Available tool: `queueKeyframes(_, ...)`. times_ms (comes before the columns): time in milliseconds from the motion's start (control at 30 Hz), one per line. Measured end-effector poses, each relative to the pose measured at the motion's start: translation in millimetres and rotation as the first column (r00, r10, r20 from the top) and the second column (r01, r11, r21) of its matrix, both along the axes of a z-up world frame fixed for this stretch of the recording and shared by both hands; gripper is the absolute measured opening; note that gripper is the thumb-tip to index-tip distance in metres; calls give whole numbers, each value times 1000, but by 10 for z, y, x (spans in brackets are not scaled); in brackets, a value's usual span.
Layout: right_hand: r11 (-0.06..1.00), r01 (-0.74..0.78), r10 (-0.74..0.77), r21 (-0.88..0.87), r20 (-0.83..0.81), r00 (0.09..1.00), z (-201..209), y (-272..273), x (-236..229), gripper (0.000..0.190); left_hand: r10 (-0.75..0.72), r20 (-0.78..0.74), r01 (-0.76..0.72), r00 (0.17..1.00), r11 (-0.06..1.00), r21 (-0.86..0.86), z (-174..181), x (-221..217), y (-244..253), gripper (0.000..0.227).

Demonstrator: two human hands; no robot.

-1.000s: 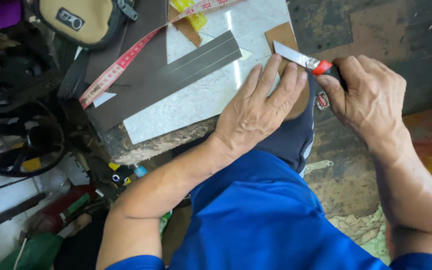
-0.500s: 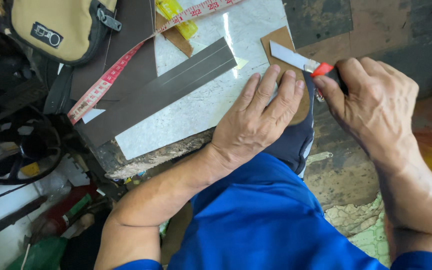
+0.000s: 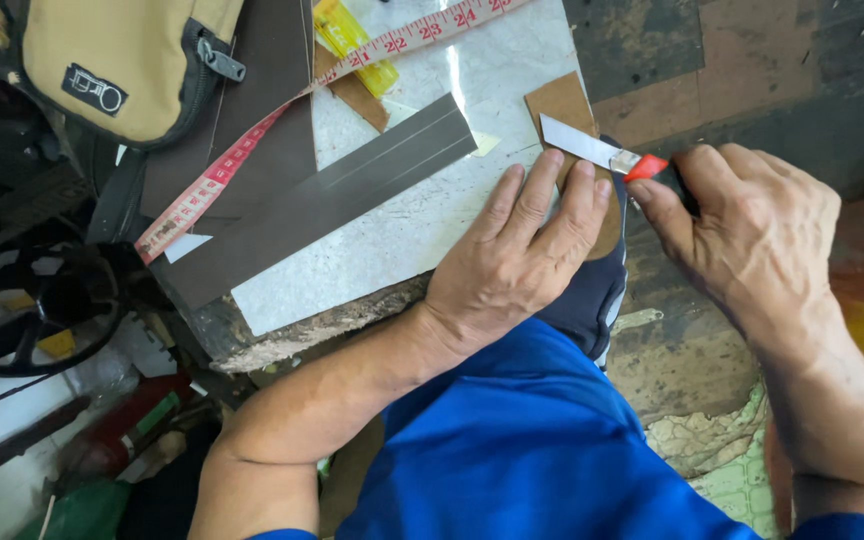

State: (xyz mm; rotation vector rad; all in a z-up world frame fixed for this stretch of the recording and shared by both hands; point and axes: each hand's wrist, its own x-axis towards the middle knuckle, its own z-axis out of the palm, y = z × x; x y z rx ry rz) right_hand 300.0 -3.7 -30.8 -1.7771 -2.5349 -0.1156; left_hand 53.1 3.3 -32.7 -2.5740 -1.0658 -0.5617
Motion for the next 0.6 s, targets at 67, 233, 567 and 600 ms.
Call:
queueKeyframes(67, 1000, 9, -8, 6, -6, 1000, -24, 44, -35, 55, 3, 14, -3, 1000, 1000, -1, 7, 2, 10, 27)
queueKeyframes(233, 1000, 15, -16, 1, 22, 1000, 10, -13, -37, 58, -10, 26, 10, 1000, 1000, 6, -12, 4, 11, 26)
queueKeyframes(567, 999, 44, -44, -2, 58, 997, 23, 8, -65, 61, 21, 44, -21, 999, 1000, 0, 29, 14, 31, 23)
queueKeyframes(600, 999, 50, -50, -2, 78, 996, 11, 3, -60, 60, 26, 52, -27, 998, 1000, 13, 21, 19, 21, 21)
